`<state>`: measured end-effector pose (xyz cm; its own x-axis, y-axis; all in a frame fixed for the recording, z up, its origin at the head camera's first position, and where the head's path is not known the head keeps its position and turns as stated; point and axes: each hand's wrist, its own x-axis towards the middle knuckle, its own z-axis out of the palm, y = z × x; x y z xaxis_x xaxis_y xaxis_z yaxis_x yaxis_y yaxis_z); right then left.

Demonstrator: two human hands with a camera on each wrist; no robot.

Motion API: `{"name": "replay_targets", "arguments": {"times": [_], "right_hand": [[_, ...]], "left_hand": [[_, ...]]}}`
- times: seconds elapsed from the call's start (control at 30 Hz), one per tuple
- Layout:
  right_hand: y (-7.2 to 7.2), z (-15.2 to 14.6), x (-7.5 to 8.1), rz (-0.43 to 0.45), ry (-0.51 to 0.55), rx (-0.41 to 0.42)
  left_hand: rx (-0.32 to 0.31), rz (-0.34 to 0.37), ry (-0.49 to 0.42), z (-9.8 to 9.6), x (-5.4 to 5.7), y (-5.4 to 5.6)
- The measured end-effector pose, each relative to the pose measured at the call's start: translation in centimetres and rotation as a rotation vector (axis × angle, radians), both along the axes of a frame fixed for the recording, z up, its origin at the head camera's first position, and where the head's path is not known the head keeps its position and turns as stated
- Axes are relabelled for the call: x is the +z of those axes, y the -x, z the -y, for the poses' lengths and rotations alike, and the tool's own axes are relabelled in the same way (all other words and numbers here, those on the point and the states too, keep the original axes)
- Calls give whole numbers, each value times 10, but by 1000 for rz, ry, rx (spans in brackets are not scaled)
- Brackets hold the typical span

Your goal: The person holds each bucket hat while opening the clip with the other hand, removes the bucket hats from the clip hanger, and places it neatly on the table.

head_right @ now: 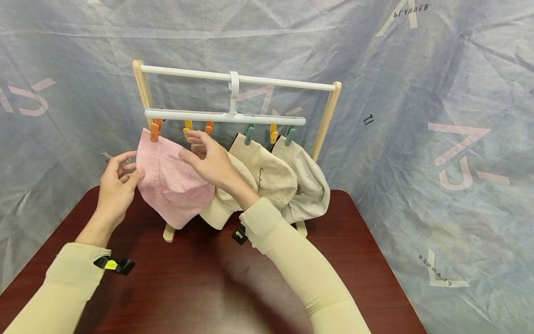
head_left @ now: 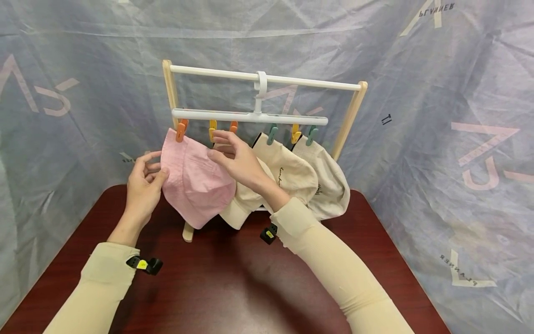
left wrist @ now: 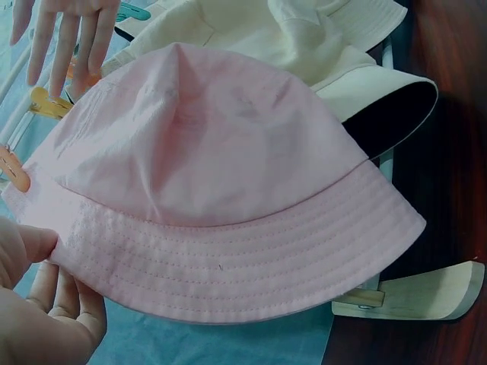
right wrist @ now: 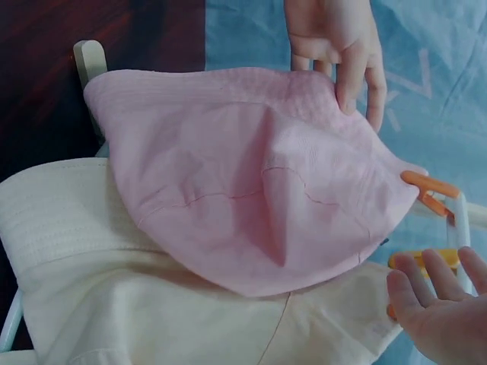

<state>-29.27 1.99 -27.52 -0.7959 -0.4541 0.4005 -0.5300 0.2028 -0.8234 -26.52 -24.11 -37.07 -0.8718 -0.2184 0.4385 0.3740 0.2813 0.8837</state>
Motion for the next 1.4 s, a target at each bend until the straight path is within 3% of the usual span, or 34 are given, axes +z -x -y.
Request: {"name": "replay_targets", "arguments": {"times": [0.5, 1.0, 1.4], "right_hand": [[5, 38, 9, 62, -66, 28], [11, 66, 13, 124, -32, 11], [18, 80, 14, 169, 64, -12]], "left_hand": [[-25, -6, -29, 1, -3, -3], [-40, -20, -34, -1, -1, -6], [-44, -29, -52, -2, -2, -7]]}}
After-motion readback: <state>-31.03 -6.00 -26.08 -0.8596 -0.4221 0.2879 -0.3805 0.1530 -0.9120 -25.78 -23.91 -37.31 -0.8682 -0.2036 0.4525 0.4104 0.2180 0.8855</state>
